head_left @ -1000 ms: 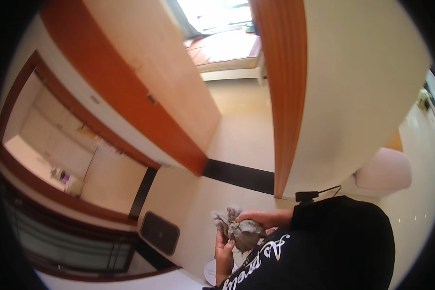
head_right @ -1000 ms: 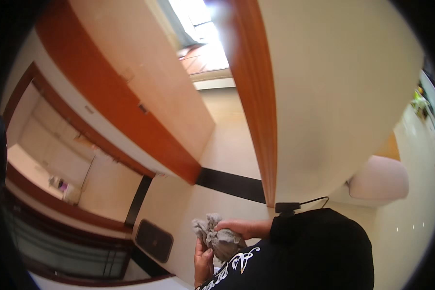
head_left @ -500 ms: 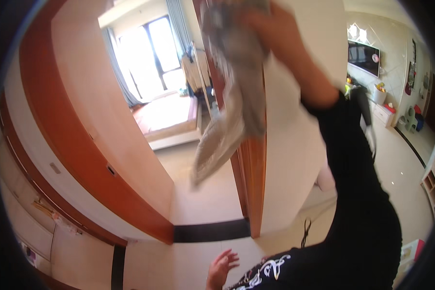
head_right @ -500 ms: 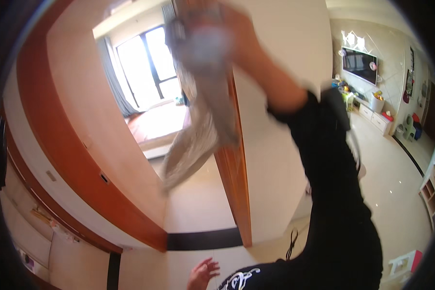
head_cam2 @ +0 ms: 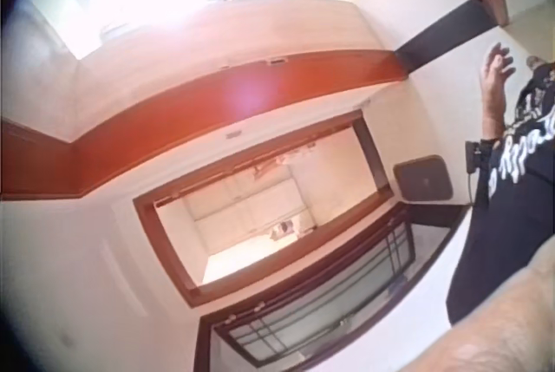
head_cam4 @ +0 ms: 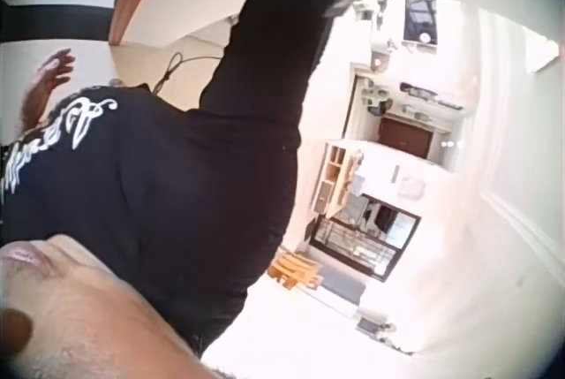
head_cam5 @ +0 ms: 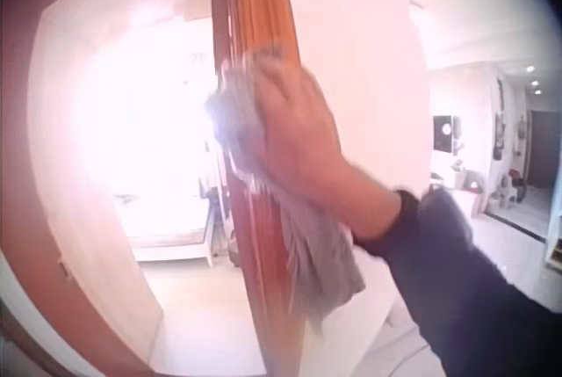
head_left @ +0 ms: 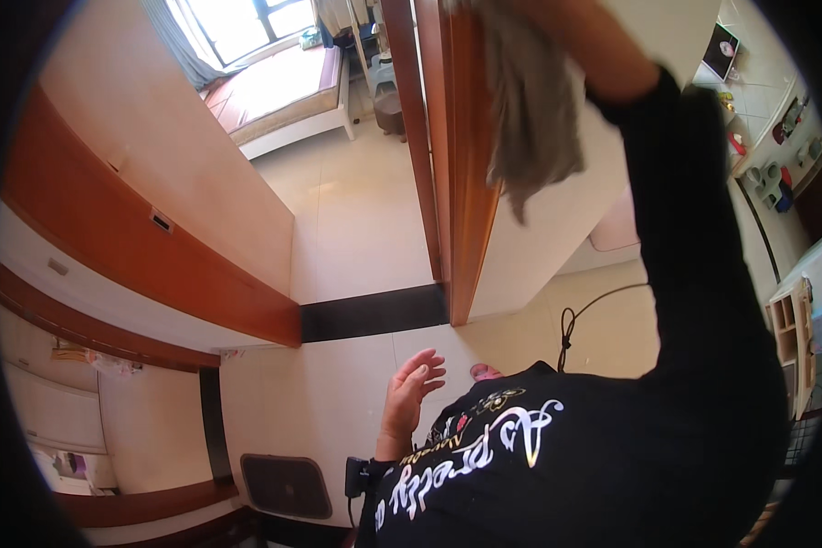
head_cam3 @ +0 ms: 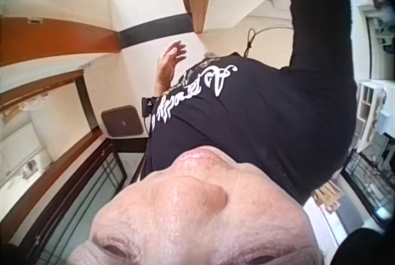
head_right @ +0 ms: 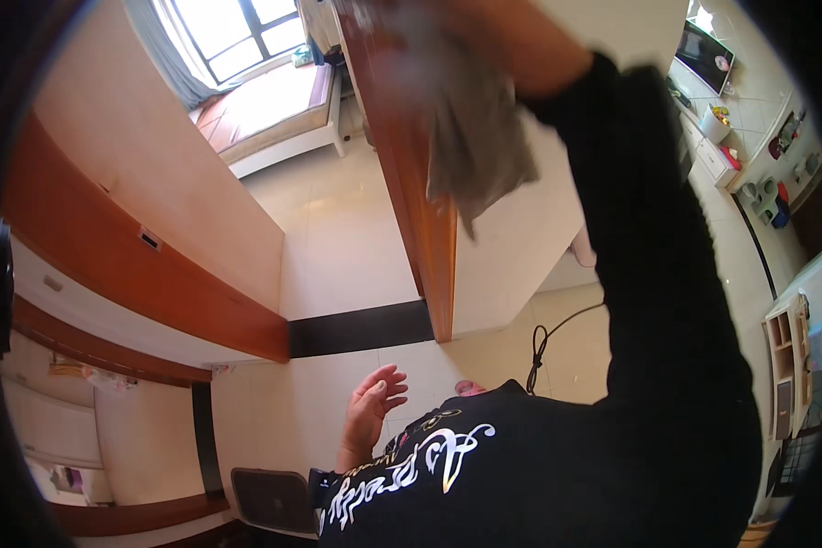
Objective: Cleaning the surfaces of white shelving units and a wooden door with a cloth.
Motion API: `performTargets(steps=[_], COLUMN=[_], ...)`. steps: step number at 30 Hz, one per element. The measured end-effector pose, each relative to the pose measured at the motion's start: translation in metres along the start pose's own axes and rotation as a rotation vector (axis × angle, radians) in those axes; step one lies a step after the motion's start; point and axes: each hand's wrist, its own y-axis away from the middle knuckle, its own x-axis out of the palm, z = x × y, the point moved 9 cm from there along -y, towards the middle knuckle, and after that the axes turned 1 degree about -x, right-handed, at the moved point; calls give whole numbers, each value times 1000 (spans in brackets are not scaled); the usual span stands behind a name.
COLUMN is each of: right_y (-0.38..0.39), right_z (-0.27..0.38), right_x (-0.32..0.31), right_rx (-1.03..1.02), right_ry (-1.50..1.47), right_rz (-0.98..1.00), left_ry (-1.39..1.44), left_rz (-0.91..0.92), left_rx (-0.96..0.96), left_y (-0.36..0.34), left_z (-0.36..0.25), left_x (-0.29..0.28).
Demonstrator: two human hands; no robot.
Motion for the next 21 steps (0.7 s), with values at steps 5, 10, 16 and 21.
performTargets(steps=[5, 10, 16, 21], right_y=[149, 311, 345, 257], right_z=[74, 178, 202, 147], right_x=[-5, -22, -48, -20], right_rx=[52, 102, -52, -136], right_ry=[-192, -393, -516, -524], right_rz=[236, 793, 930, 730], left_ry=[-1, -48, -144, -188], left_rz=[58, 67, 65, 44], left_rx=[-25, -92, -146, 21], left_y=[-6, -4, -9, -48], left_z=[9, 20, 14, -22], left_x=[10, 21, 41, 47])
